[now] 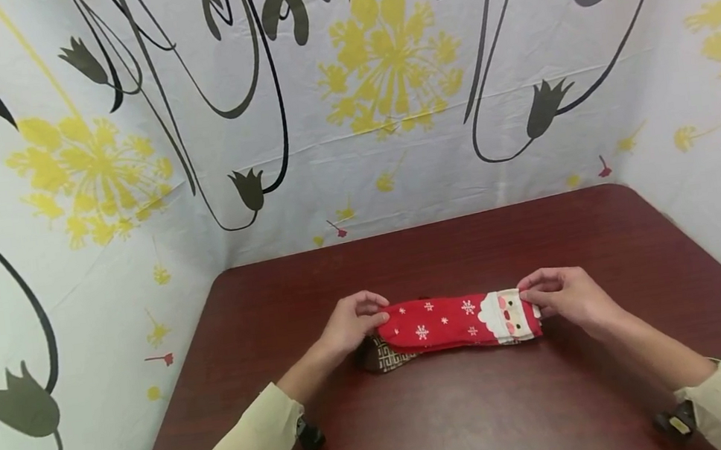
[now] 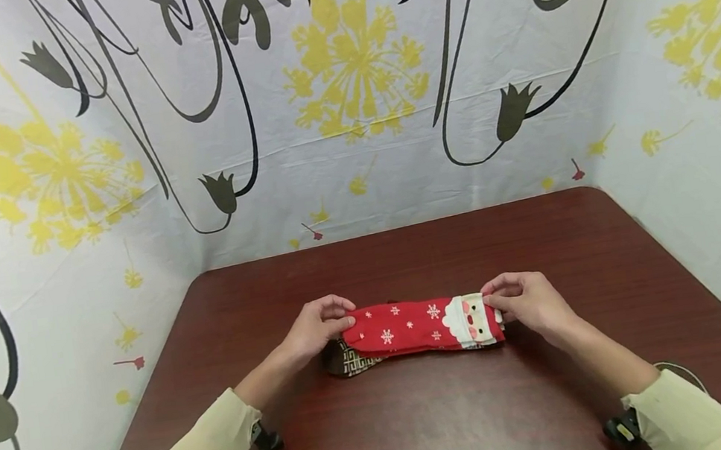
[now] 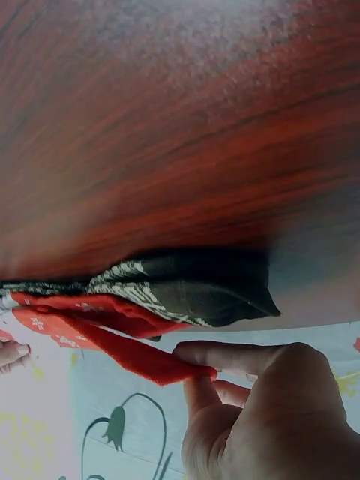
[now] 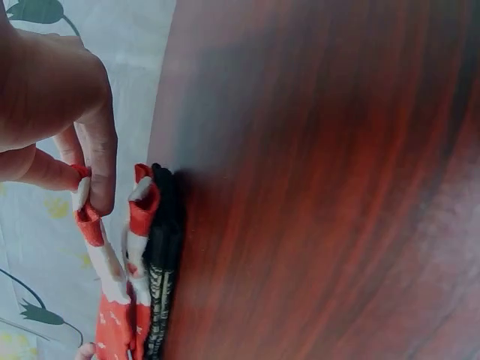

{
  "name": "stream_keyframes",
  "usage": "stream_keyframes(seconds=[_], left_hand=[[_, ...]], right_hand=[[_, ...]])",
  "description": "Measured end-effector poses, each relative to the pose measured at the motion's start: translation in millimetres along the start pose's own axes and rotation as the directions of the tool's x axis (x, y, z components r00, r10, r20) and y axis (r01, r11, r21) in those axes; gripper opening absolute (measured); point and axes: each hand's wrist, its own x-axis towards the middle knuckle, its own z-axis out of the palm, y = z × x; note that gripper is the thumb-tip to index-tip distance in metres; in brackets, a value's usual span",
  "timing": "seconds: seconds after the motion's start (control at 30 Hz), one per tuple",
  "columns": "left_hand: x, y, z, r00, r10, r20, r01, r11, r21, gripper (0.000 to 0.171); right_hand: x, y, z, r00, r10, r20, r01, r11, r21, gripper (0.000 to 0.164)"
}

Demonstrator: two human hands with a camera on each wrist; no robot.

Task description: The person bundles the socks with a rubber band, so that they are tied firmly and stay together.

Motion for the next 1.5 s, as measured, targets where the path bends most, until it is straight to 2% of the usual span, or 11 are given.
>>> stream_keyframes(seconds=[0.1, 0.23, 0.47, 0.63, 0.9, 1.5], left_hand=[[0.6, -2.6, 2.0, 1.000, 0.003, 0.005, -0.003, 1.000, 0.026, 0.016], [1.3, -5.3, 4.3, 0.999, 0.039, -0.007, -0.038, 0.994, 0.107, 0.015], [3.4, -8.7, 8.6, 0.995, 0.092, -0.023, -0.083, 0.966, 0.246, 0.015], [3.4, -8.5, 10.2, 0.993, 0.112, -0.038, -0.095, 0.947, 0.307, 0.016], [2.8, -6.2, 12.4, 0.995, 0.095, -0.043, -0.076, 0.943, 0.324, 0.015], [0.0, -7.7, 12.6, 0.994, 0.104, -0.039, -0.084, 0.931, 0.356, 0.017]], right_hand=[[0.5, 3.8, 1.4, 1.000, -0.008, -0.013, 0.007, 1.000, -0.014, 0.033], [2.2, 6.7, 2.4, 0.999, -0.003, -0.033, 0.002, 0.999, -0.036, 0.031], [5.6, 11.9, 3.7, 0.998, -0.014, -0.067, 0.008, 0.996, -0.092, 0.026], [7.4, 14.9, 5.1, 0.996, -0.025, -0.086, 0.015, 0.994, -0.113, 0.024], [8.7, 17.3, 5.0, 0.993, -0.036, -0.114, 0.018, 0.987, -0.159, 0.024], [9.8, 21.4, 5.4, 0.996, -0.016, -0.088, -0.003, 0.978, -0.207, 0.034]])
